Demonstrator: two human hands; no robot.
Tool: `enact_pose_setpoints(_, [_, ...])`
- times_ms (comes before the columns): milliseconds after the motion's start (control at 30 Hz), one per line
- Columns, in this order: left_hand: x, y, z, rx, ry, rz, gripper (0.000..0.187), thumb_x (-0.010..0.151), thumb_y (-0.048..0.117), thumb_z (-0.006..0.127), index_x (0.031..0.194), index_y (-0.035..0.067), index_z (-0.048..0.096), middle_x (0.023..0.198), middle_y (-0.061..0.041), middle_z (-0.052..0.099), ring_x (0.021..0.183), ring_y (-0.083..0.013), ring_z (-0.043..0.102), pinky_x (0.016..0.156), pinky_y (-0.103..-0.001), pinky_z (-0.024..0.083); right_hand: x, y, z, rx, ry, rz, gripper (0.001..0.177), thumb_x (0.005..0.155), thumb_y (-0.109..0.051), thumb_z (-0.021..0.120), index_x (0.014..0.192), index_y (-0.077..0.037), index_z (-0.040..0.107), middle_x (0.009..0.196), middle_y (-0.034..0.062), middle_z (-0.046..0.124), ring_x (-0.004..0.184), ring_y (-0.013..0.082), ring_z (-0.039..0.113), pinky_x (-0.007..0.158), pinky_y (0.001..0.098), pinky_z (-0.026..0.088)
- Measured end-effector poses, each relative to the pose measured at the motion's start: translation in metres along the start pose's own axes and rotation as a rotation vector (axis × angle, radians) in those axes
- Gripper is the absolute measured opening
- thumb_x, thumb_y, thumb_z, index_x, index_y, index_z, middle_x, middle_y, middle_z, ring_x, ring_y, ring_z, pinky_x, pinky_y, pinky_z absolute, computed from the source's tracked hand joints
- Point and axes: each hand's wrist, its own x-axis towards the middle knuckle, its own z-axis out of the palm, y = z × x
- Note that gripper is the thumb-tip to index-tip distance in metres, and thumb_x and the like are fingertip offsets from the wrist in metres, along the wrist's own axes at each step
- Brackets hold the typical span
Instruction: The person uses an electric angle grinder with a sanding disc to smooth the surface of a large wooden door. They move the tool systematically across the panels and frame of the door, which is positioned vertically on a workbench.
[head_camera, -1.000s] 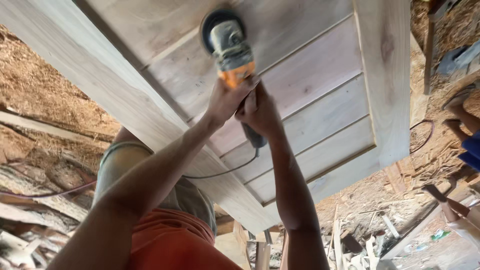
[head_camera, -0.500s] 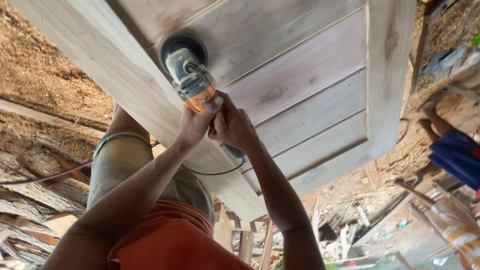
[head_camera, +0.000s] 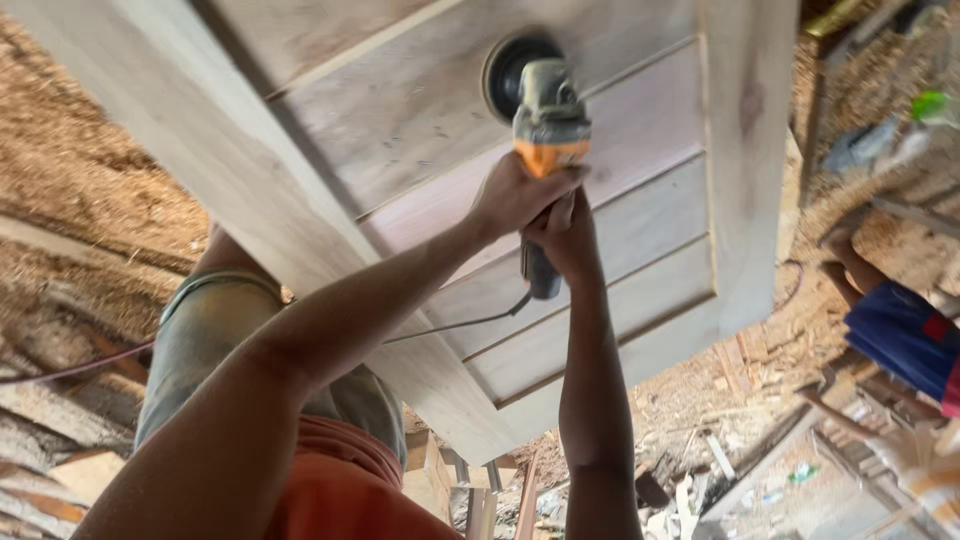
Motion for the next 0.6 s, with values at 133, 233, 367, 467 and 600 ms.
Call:
enact_pose_setpoints(133, [0.062, 0.007, 0.042, 0.086, -0.022, 0.074, 0.047, 0.079, 0.055, 0.074, 0.091, 0.01, 0.076, 0.077, -0.002, 0.076, 0.07, -0.0136, 0.074, 0.064, -0.032, 0.059, 0.038, 0.023, -0.048, 0.326, 0.051, 0.204, 0.05, 0.09, -0.013, 0.069, 0.134, 0.001, 0.05, 0.107, 0.0144, 0.065, 0.09, 0.026, 0.07, 0.075, 0.0373, 0.061])
enact_pose_setpoints(233, [0.115, 0.004, 0.071, 0.12, -0.032, 0.143, 0.048, 0.079, 0.057, 0.074, 0.087, 0.01, 0.079, 0.074, -0.001, 0.077, 0.066, -0.0126, 0.075, 0.062, -0.031, 0.059, 0.063, 0.026, -0.078, 0.426, 0.073, 0.27, 0.044, 0.093, -0.01, 0.066, 0.132, -0.002, 0.047, 0.102, 0.0106, 0.066, 0.076, 0.0206, 0.073, 0.066, 0.0358, 0.063])
enact_pose_setpoints(367, [0.175, 0.001, 0.095, 0.088, -0.084, 0.294, 0.046, 0.079, 0.057, 0.073, 0.094, 0.013, 0.076, 0.076, 0.0, 0.079, 0.068, -0.0097, 0.079, 0.061, -0.027, 0.065, 0.092, 0.023, -0.101, 0.449, 0.077, 0.267, 0.034, 0.101, -0.013, 0.067, 0.127, 0.003, 0.053, 0.099, 0.0143, 0.068, 0.075, 0.0217, 0.072, 0.068, 0.0367, 0.061])
enact_pose_setpoints(467, [0.176, 0.0, 0.093, 0.143, -0.121, 0.294, 0.048, 0.08, 0.059, 0.07, 0.098, 0.014, 0.075, 0.076, 0.001, 0.078, 0.068, -0.011, 0.079, 0.062, -0.027, 0.065, 0.089, 0.018, -0.097, 0.4, 0.091, 0.251, 0.037, 0.102, -0.017, 0.069, 0.127, 0.004, 0.052, 0.1, 0.0141, 0.069, 0.077, 0.0207, 0.073, 0.07, 0.0364, 0.063])
enact_pose_setpoints(600, [0.121, 0.004, 0.047, 0.205, -0.03, 0.22, 0.05, 0.08, 0.06, 0.074, 0.094, 0.012, 0.079, 0.077, 0.0, 0.077, 0.071, -0.0137, 0.076, 0.065, -0.031, 0.058, 0.07, 0.008, -0.052, 0.51, 0.059, 0.197, 0.042, 0.098, -0.016, 0.063, 0.135, -0.001, 0.048, 0.106, 0.0142, 0.067, 0.083, 0.0207, 0.072, 0.072, 0.0345, 0.063])
